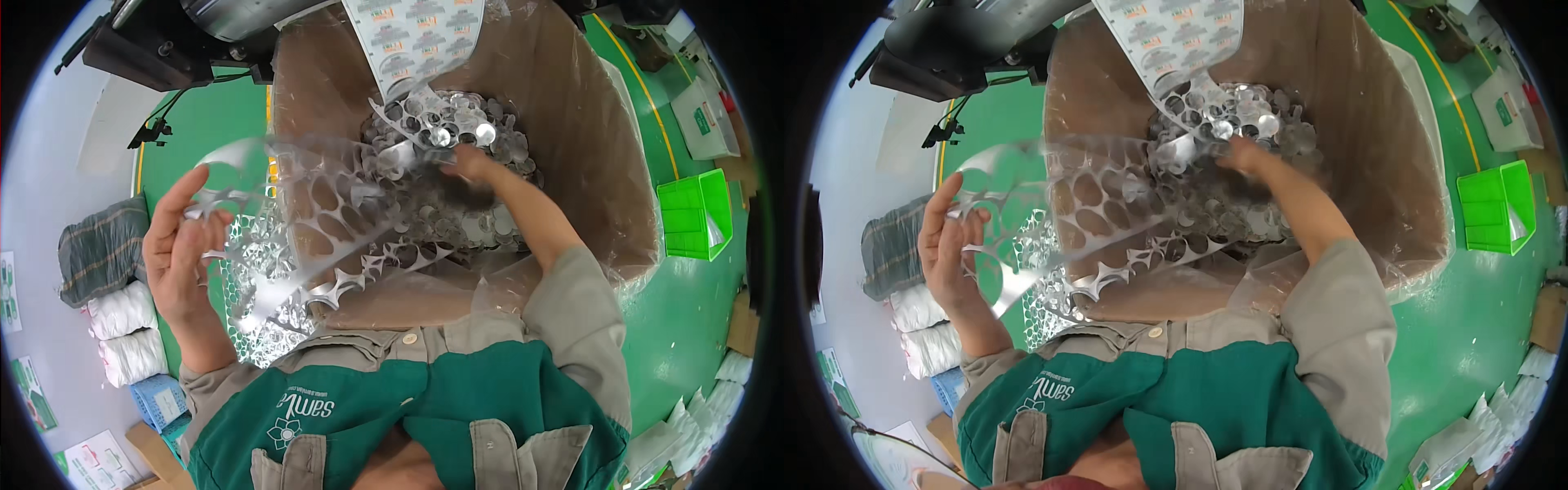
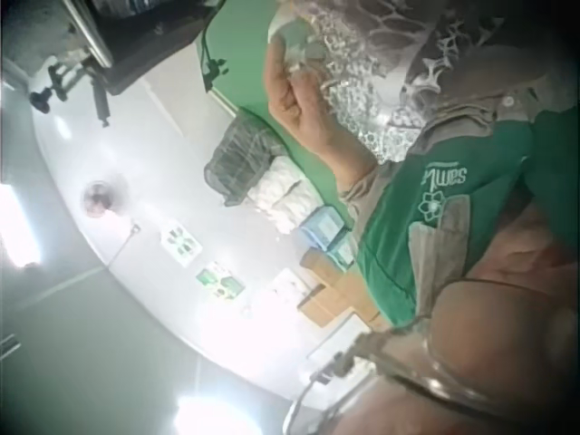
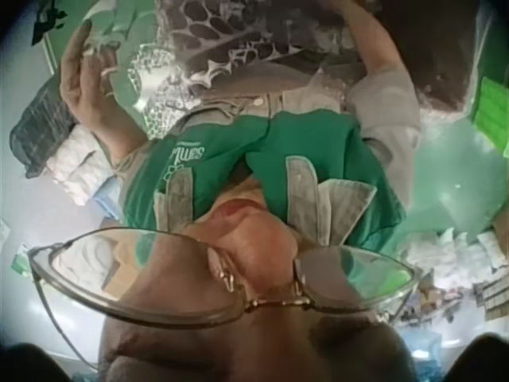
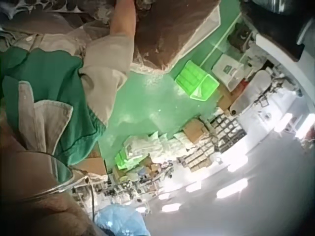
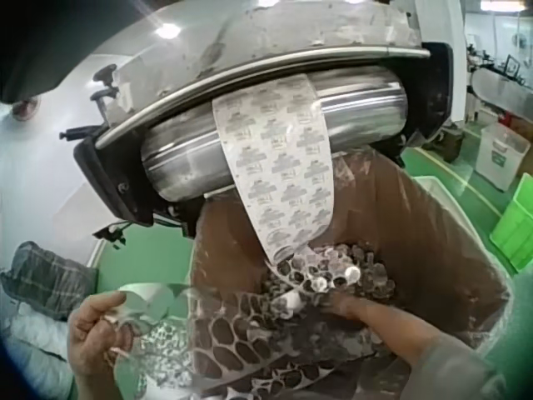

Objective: The person repeatedly picks up a sheet of circular discs from a cardboard box and pours them into a metal bowl. The person then empties the bowl back into the box and repeats the process. The task involves handling the discs and the bowl in a repetitive cycle.

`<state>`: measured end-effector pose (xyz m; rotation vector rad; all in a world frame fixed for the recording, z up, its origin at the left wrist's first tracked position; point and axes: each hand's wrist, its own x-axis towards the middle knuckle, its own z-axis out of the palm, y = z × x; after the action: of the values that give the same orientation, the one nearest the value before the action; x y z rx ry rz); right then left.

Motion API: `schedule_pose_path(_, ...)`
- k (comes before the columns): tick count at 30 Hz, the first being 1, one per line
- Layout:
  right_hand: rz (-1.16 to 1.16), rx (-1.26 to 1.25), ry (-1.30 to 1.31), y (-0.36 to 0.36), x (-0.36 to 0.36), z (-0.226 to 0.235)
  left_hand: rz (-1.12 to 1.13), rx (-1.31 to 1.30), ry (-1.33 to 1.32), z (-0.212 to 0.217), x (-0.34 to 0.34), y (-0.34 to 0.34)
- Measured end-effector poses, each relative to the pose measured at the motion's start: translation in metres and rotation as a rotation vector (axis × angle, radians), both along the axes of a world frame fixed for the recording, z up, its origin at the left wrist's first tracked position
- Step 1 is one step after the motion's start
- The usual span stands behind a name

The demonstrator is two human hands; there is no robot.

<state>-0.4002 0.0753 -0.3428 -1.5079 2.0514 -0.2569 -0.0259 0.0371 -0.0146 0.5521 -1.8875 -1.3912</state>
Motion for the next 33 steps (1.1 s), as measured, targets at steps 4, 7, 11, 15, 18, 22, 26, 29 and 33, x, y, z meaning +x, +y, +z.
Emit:
schedule_pose_path(4, 0.289, 0.666, 0.377, 0.024, -0.012, 0.02, 0.246, -0.091, -0.419, -0.007, -0.01, 0.011)
schedule_pose_path(7, 0.437, 0.612, 0.265, 0.017, -0.026, 0.074, -0.006, -0.373, -0.629, -0.044, -0.04, -0.012)
schedule_pose_path(11, 0.19, 0.158, -0.658, -0.011, -0.035, 0.165, -0.201, -0.912, -0.908, -0.104, -0.054, -0.017)
schedule_pose_path(15, 0.245, -0.521, -1.761, -0.009, -0.055, 0.194, -0.072, -0.754, -0.695, -0.108, -0.058, -0.016)
schedule_pose_path(18, -0.216, -0.582, -1.933, -0.018, -0.068, 0.099, -0.041, -0.717, -0.614, -0.108, -0.055, -0.015)
schedule_pose_path(22, -0.502, -0.016, -0.066, 0.05, -0.111, -0.066, -0.077, -0.744, -0.562, -0.113, -0.068, -0.022)
schedule_pose_path(26, 0.278, 0.601, 0.279, 0.039, -0.049, -0.011, -0.008, -0.731, -0.624, -0.114, -0.055, -0.018)
schedule_pose_path(29, 0.353, 0.541, -0.081, 0.009, -0.053, 0.063, -0.073, -0.693, -0.578, -0.106, -0.062, -0.018)
schedule_pose_path(33, 0.101, -0.364, -0.724, -0.016, -0.038, 0.176, -0.073, -0.057, -0.407, -0.063, -0.046, -0.007)
